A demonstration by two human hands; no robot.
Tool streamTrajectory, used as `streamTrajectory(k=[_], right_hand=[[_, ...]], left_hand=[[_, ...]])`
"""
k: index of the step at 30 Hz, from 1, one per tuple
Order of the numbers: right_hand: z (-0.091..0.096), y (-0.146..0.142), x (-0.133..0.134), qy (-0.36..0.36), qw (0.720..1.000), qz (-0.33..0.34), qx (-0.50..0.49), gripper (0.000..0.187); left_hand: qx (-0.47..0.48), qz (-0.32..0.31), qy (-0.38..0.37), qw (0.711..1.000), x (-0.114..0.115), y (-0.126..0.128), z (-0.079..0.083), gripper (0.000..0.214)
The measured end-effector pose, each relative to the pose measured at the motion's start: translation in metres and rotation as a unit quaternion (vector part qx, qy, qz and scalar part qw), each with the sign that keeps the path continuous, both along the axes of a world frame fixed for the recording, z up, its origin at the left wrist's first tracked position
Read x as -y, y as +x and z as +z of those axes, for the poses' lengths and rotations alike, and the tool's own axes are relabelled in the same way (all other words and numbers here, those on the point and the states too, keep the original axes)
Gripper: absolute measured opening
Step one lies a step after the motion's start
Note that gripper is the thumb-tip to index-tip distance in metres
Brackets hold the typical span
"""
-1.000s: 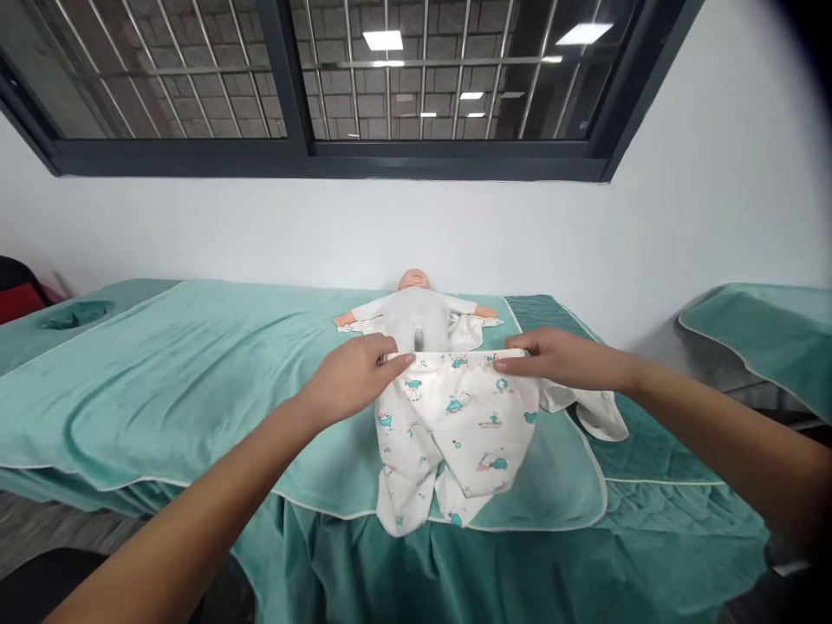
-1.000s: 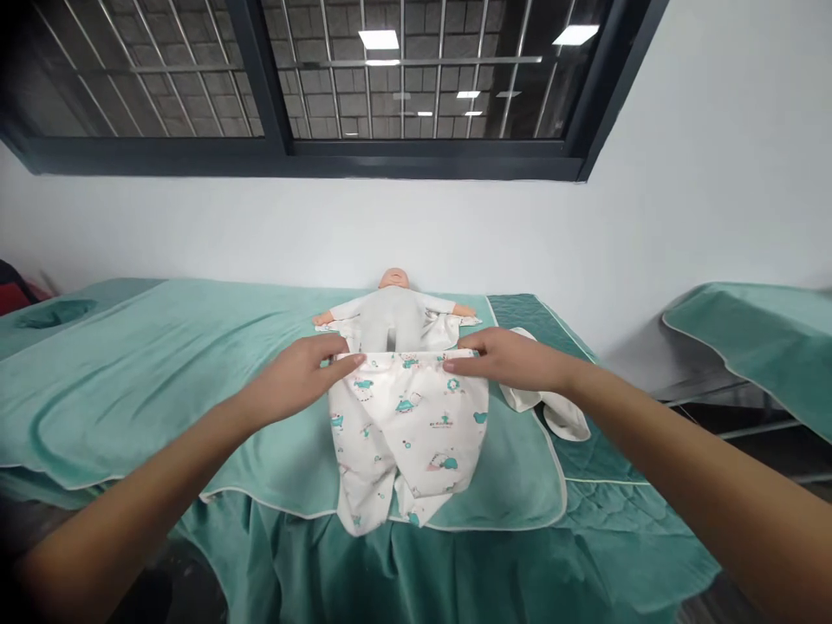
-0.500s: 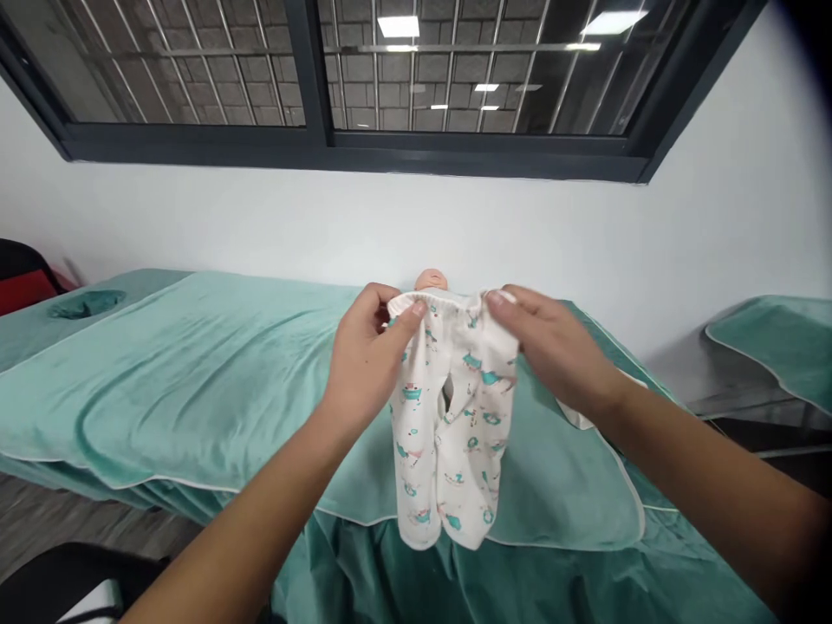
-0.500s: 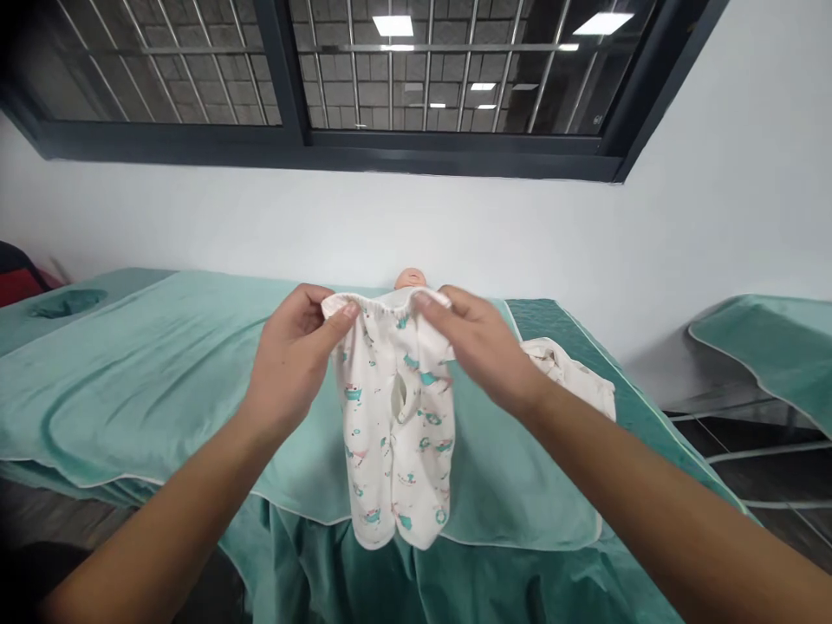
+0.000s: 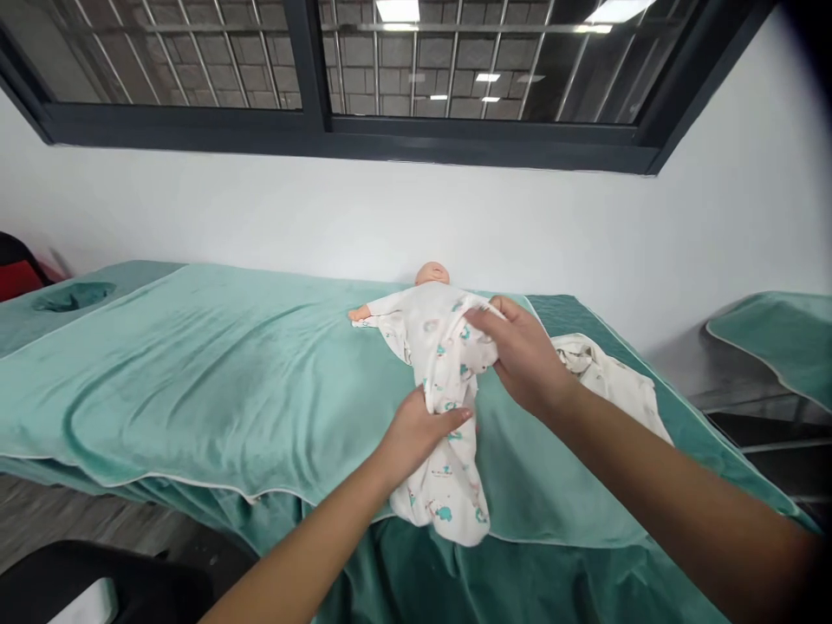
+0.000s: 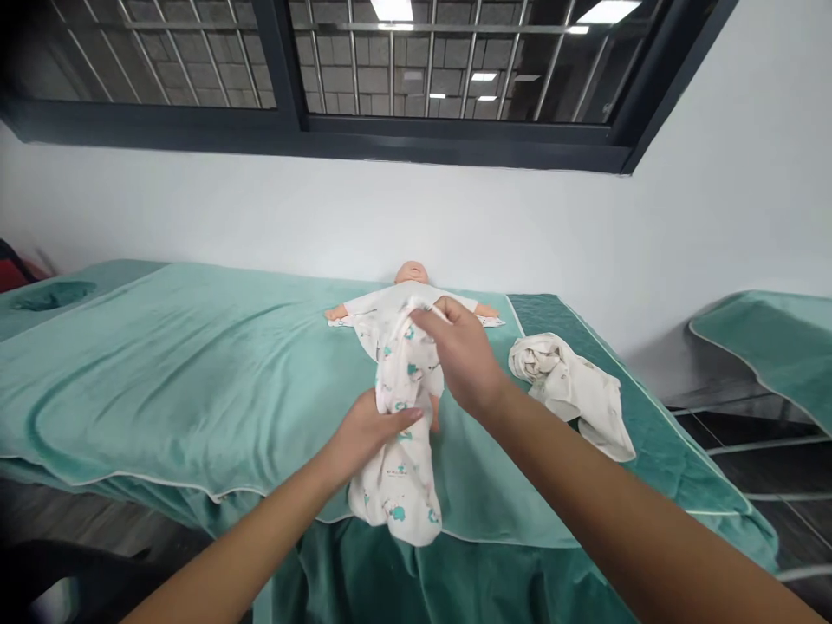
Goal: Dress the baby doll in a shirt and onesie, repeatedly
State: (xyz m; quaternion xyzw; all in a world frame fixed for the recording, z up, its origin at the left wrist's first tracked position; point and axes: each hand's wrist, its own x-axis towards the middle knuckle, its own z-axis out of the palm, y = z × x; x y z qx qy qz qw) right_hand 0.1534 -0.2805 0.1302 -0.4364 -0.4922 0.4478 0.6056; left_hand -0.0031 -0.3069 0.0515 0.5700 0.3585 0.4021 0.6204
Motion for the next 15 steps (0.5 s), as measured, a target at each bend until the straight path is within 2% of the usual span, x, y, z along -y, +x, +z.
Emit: streamTrajectory(k=[2,3,5,6,8,10,12,15], right_hand=[[-0.002,0.005,-0.009,0.000,0.999,-0.021,-0.045,0.034],[-0.007,0.007,-0.014,-0.005,0.998,-0.036,-0.050,0.032],[-0.025,0.010,-0.020,-0.021,0.996,-0.081,-0.027,0.027],[-0.037,0.010,-0.022,-0.032,0.994,-0.107,-0.002,0.026],[-0.064,0.008,-0.024,-0.060,0.987,-0.137,0.065,0.026],[-0.088,0.003,-0.024,-0.073,0.981,-0.140,0.117,0.026],[-0.102,-0.001,-0.027,-0.044,0.977,-0.148,0.148,0.026],[-0.108,0.000,-0.040,0.046,0.963,-0.169,0.206,0.024]], left_hand=[[-0.015,0.000,-0.002,1.000,0.003,-0.002,-0.009,0.037],[-0.018,0.029,0.015,0.999,0.003,-0.004,-0.011,0.032],[-0.031,0.136,0.079,0.987,-0.003,-0.011,-0.010,0.025],[-0.042,0.202,0.113,0.972,-0.009,-0.016,-0.008,0.024],[-0.060,0.329,0.168,0.927,-0.026,-0.026,-0.007,0.029],[-0.056,0.413,0.174,0.892,-0.048,-0.035,-0.008,0.033],[-0.033,0.441,0.124,0.888,-0.072,-0.043,-0.013,0.036],[-0.059,0.408,0.056,0.909,-0.099,-0.048,-0.021,0.043]])
